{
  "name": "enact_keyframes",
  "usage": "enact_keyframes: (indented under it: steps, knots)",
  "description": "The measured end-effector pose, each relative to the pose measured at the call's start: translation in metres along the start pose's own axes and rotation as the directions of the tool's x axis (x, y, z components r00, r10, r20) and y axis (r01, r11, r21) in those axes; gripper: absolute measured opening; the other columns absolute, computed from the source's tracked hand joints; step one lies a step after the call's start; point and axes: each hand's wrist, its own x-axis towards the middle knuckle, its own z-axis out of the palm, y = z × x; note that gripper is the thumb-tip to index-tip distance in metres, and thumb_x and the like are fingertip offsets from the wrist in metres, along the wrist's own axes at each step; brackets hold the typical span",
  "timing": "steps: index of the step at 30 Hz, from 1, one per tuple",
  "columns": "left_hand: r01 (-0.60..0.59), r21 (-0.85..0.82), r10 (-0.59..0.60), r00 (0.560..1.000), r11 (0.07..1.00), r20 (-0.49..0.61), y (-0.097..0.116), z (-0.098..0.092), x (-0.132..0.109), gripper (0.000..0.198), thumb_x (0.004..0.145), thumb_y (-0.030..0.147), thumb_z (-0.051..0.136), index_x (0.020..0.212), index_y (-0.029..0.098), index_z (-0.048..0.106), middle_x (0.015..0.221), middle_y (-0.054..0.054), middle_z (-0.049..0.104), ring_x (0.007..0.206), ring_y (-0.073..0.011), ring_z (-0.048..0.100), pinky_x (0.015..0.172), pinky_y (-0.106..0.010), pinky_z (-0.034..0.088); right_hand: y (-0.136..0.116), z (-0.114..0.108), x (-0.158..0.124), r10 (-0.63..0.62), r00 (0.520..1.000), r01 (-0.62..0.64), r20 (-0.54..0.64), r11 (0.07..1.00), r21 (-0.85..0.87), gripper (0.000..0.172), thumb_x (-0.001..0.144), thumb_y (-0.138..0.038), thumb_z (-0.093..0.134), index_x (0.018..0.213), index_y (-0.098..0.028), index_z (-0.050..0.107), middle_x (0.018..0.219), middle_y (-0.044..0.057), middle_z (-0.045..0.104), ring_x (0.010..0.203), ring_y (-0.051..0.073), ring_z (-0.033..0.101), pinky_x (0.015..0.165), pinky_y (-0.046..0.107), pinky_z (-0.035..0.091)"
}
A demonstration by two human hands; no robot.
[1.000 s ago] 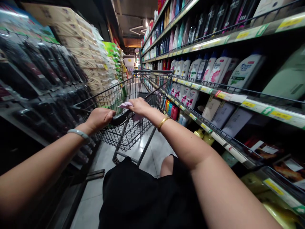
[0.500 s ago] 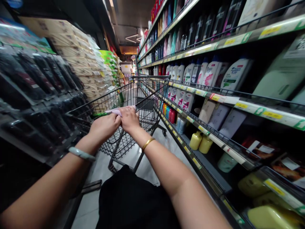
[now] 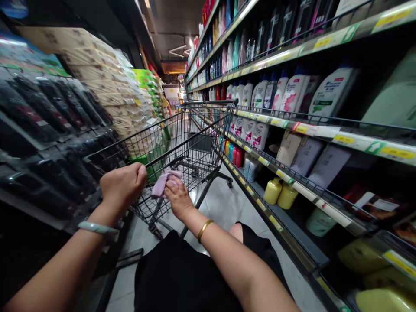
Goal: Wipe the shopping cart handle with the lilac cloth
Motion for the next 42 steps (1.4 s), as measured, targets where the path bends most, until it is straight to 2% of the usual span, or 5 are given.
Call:
enact_keyframes:
  steps: [15, 23, 28, 36, 42]
  knots:
    - [0.038, -0.003, -0.038, 0.994, 0.999, -0.104, -0.021, 0.013, -0.007, 0.052, 0.102, 0.042, 0.026, 0.069, 0.020, 0.060, 0.073, -0.011, 0.070, 0.065, -0.0225, 0.056, 0.059, -0.035, 0.014, -0.053, 0.069, -0.017, 0.066, 0.946, -0.075, -0.316, 0.997, -0.016, 0.062, 0.090, -0.009, 0.058, 0.150, -0.024, 0.059, 0.157, 0.009, 0.055, 0.157, 0.035, 0.031, 0.125, 0.055, 0.037]
    - [-0.009, -0.025, 0.005, 0.989, 1.000, -0.147, -0.044, 0.017, -0.013, 0.046, 0.102, 0.041, 0.028, 0.064, 0.021, 0.044, 0.066, -0.007, 0.062, 0.063, -0.0192, 0.049, 0.059, -0.034, 0.015, 0.065, -0.007, 0.004, 0.005, 0.967, -0.021, -0.253, 0.998, -0.062, 0.042, 0.093, -0.005, 0.055, 0.122, -0.026, 0.077, 0.145, 0.008, 0.066, 0.143, 0.028, 0.045, 0.120, 0.047, 0.041]
    - [-0.003, -0.014, 0.001, 0.987, 1.000, -0.162, -0.048, 0.019, -0.016, 0.045, 0.102, 0.041, 0.027, 0.065, 0.021, 0.044, 0.065, -0.006, 0.059, 0.062, -0.0193, 0.045, 0.060, -0.035, 0.014, 0.065, -0.003, 0.032, 0.552, 0.754, -0.497, -0.357, 0.834, 0.239, 0.062, 0.080, 0.003, 0.045, 0.136, -0.010, 0.066, 0.142, 0.022, 0.058, 0.133, 0.032, 0.052, 0.118, 0.053, 0.042]
    - [0.005, -0.019, -0.007, 0.996, 1.000, -0.093, -0.064, 0.012, -0.017, 0.045, 0.101, 0.044, 0.026, 0.063, 0.021, 0.039, 0.062, -0.004, 0.050, 0.060, -0.0178, 0.039, 0.061, -0.033, 0.012, 0.033, 0.026, 0.015, 0.409, 0.843, -0.362, -0.350, 0.912, 0.195, 0.045, 0.078, 0.000, 0.049, 0.114, -0.013, 0.073, 0.156, 0.019, 0.045, 0.140, 0.033, 0.045, 0.125, 0.053, 0.033]
    - [0.003, -0.020, -0.006, 0.990, 1.000, -0.138, -0.073, 0.017, -0.021, 0.047, 0.100, 0.046, 0.023, 0.062, 0.022, 0.037, 0.059, -0.004, 0.047, 0.059, -0.0192, 0.037, 0.059, -0.032, 0.011, 0.110, -0.034, 0.046, 0.687, 0.617, -0.556, -0.383, 0.725, 0.406, 0.054, 0.073, -0.003, 0.051, 0.123, -0.011, 0.068, 0.142, 0.021, 0.054, 0.136, 0.034, 0.050, 0.121, 0.055, 0.036]
